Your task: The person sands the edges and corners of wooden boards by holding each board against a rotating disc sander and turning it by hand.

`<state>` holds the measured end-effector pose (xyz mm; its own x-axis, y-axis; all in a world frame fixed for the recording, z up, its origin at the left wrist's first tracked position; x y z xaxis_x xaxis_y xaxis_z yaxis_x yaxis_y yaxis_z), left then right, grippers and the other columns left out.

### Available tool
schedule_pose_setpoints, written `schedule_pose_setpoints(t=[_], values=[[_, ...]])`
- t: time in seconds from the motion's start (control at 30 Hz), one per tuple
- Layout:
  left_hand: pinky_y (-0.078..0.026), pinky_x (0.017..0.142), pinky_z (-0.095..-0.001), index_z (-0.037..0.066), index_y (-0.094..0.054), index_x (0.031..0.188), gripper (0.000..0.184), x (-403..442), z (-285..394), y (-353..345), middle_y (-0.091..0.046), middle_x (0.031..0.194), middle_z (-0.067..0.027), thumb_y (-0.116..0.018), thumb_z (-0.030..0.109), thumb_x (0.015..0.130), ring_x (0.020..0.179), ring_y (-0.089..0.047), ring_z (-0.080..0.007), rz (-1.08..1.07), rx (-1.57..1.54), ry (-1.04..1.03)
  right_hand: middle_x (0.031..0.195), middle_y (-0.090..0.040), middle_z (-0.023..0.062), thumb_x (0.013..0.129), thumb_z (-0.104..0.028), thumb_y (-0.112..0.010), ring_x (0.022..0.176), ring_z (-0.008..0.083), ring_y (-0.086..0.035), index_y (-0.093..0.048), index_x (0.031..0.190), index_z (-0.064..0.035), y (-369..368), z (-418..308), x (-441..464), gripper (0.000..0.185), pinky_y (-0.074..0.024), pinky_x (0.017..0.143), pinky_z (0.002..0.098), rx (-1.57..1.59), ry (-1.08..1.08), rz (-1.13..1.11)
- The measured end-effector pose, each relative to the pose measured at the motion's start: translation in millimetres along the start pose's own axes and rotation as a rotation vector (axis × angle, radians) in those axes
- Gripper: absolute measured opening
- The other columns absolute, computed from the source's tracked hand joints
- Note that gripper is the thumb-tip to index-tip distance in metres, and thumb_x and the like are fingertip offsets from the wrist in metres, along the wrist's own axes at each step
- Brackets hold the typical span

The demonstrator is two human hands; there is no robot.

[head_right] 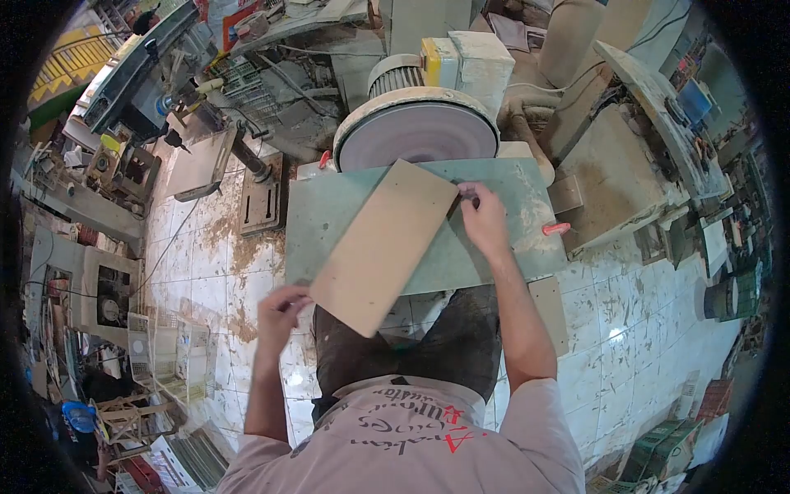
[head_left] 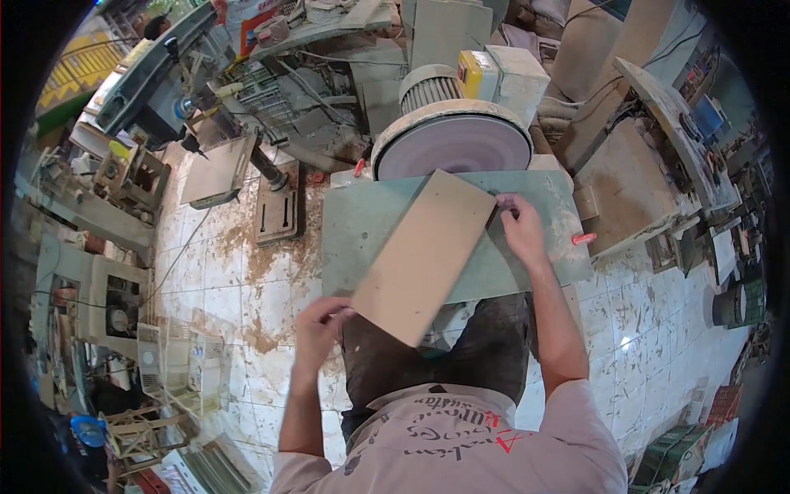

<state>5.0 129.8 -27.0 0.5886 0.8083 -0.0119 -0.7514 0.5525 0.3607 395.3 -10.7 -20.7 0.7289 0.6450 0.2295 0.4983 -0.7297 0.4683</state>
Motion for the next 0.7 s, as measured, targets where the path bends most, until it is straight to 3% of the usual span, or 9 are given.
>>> schedule_pose_setpoints(t=[0.07, 0.27, 0.33, 0.4, 0.43, 0.57, 0.63, 0.7], values=[[-0.041, 0.043, -0.0208, 0.004, -0.071, 0.097, 0.014, 19, -7, 26, -0.066, 0.089, -0.0039, -0.069, 0.002, 0.083, 0.057, -0.054, -0.0065, 0.073, -0.008, 0.072, 0.097, -0.069, 0.0123, 0.078, -0.003, -0.054, 0.081, 0.0239, -0.062, -0.066, 0.105, -0.0023, -4, -6, -14, 0.03, -0.0491, 0.078, 0.0344, -0.005, 0.01, -0.008], [-0.038, 0.042, -0.0207, 0.004, -0.068, 0.109, 0.02, 104, -18, 69, -0.066, 0.088, -0.0036, -0.061, 0.008, 0.091, 0.051, -0.049, -0.0055, 0.218, 0.04, -0.036, 0.099, -0.069, 0.0095, 0.077, -0.005, -0.056, 0.086, 0.0257, -0.06, -0.066, 0.11, -0.0066, -28, -37, -51, 0.034, -0.0473, 0.078, 0.0355, -0.015, 0.104, -0.034], [-0.038, 0.043, -0.0207, 0.002, -0.067, 0.11, 0.021, 127, -28, 75, -0.066, 0.087, -0.0043, -0.061, 0.012, 0.093, 0.049, -0.048, -0.0052, 0.252, 0.046, -0.057, 0.106, -0.067, 0.0097, 0.077, -0.006, -0.056, 0.094, 0.0276, -0.059, -0.065, 0.114, -0.0071, -37, -43, -61, 0.037, -0.0446, 0.085, 0.0385, -0.031, 0.071, -0.069], [-0.036, 0.043, -0.021, 0.002, -0.066, 0.112, 0.023, 141, -31, 75, -0.066, 0.081, -0.0037, -0.059, 0.012, 0.093, 0.048, -0.046, -0.0049, 0.245, -0.054, -0.057, 0.114, -0.065, 0.0097, 0.078, -0.007, -0.056, 0.103, 0.0279, -0.056, -0.063, 0.117, -0.0068, -40, -54, -71, 0.04, -0.0397, 0.091, 0.0422, -0.12, 0.177, -0.01], [-0.036, 0.043, -0.021, 0.002, -0.066, 0.112, 0.023, 140, -28, 75, -0.066, 0.081, -0.0037, -0.059, 0.012, 0.093, 0.048, -0.046, -0.0049, 0.246, -0.056, -0.062, 0.117, -0.062, 0.0095, 0.078, -0.008, -0.056, 0.108, 0.0282, -0.053, -0.059, 0.123, -0.0069, -42, -54, -74, 0.045, -0.0348, 0.095, 0.0455, -0.157, 0.147, -0.036], [-0.036, 0.043, -0.0207, 0.002, -0.067, 0.111, 0.022, 116, -18, 75, -0.066, 0.081, -0.0024, -0.06, 0.01, 0.092, 0.051, -0.047, -0.0048, 0.177, 0.04, -0.01, 0.114, -0.063, 0.0116, 0.078, -0.005, -0.054, 0.102, 0.0275, -0.055, -0.061, 0.123, -0.0069, -35, -55, -76, 0.046, -0.0375, 0.096, 0.041, -0.131, 0.061, -0.01], [-0.037, 0.044, -0.0209, 0.003, -0.068, 0.109, 0.02, 98, -16, 72, -0.066, 0.085, -0.0029, -0.062, 0.011, 0.091, 0.054, -0.05, -0.0055, 0.152, 0.019, 0.033, 0.112, -0.061, 0.015, 0.08, -0.009, -0.055, 0.111, 0.0299, -0.052, -0.054, 0.129, -0.0079, -34, -47, -75, 0.049, -0.0314, 0.098, 0.047, -0.105, -0.003, -0.071], [-0.036, 0.043, -0.0203, 0.003, -0.069, 0.105, 0.018, 79, -10, 68, -0.067, 0.088, -0.0034, -0.066, 0.008, 0.088, 0.054, -0.05, -0.0051, 0.134, 0.078, 0.058, 0.111, -0.06, 0.0163, 0.08, -0.01, -0.055, 0.111, 0.0306, -0.052, -0.055, 0.129, -0.008, -29, -39, -70, 0.049, -0.0309, 0.099, 0.0473, -0.104, -0.03, -0.062]])
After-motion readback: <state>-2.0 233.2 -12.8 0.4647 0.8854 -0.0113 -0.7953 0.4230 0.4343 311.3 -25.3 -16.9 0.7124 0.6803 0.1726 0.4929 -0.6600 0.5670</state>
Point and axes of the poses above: each hand's wrist, its own x-axis towards the middle knuckle, its own y-axis out of the back of the hand, z = x × y, the point moved 8 cm from there along x, towards the middle knuckle
